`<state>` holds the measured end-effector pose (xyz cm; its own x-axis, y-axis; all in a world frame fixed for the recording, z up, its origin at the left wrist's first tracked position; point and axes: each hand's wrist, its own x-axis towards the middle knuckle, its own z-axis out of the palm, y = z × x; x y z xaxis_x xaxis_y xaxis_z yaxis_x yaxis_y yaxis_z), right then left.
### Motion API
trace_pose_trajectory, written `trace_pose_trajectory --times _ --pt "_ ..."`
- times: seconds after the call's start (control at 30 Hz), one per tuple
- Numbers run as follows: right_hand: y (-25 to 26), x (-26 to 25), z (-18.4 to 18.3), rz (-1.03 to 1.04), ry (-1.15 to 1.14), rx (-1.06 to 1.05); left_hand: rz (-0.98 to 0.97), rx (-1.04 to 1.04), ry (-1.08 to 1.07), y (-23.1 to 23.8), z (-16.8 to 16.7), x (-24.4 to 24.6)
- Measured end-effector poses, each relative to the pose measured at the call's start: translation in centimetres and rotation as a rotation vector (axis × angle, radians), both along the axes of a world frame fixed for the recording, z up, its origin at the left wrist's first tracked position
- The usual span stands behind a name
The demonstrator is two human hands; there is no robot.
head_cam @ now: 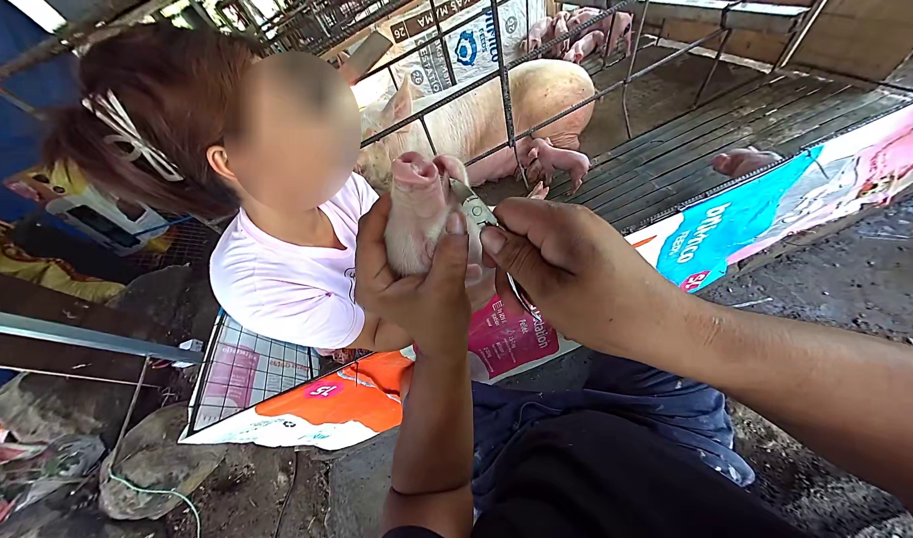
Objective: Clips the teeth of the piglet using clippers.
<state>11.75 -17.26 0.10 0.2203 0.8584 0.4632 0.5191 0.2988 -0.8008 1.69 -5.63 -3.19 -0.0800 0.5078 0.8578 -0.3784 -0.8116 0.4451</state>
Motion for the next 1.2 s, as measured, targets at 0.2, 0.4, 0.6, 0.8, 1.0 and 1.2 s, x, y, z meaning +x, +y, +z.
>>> trace_pose_trajectory --times 0.2,0.4,0.6,0.8,1.0,1.2 --pt "-0.8 1.4 1.1 0.391 0.498 -0.166 0.073 0.069 0.013 0.1 0.2 0.2" --pt "-1.4 1.7 1.8 0.434 0.584 -0.239 0.103 0.086 0.013 0.0 0.0 0.0" --pt "-1.6 1.8 1.7 0.400 0.534 -0.174 0.095 0.084 -0.009 0.0 0.0 -0.1" --pt "-1.7 1.4 1.9 0.420 0.481 -0.197 0.091 0.096 -0.012 -0.1 0.0 -0.2" --pt "-1.8 1.6 2.0 0.409 0.509 -0.200 0.107 0.083 -0.014 -0.1 -0.1 -0.3" --pt "-1.8 1.4 2.2 0.369 0.453 -0.186 0.112 0.087 -0.019 -0.2 0.0 -0.1"
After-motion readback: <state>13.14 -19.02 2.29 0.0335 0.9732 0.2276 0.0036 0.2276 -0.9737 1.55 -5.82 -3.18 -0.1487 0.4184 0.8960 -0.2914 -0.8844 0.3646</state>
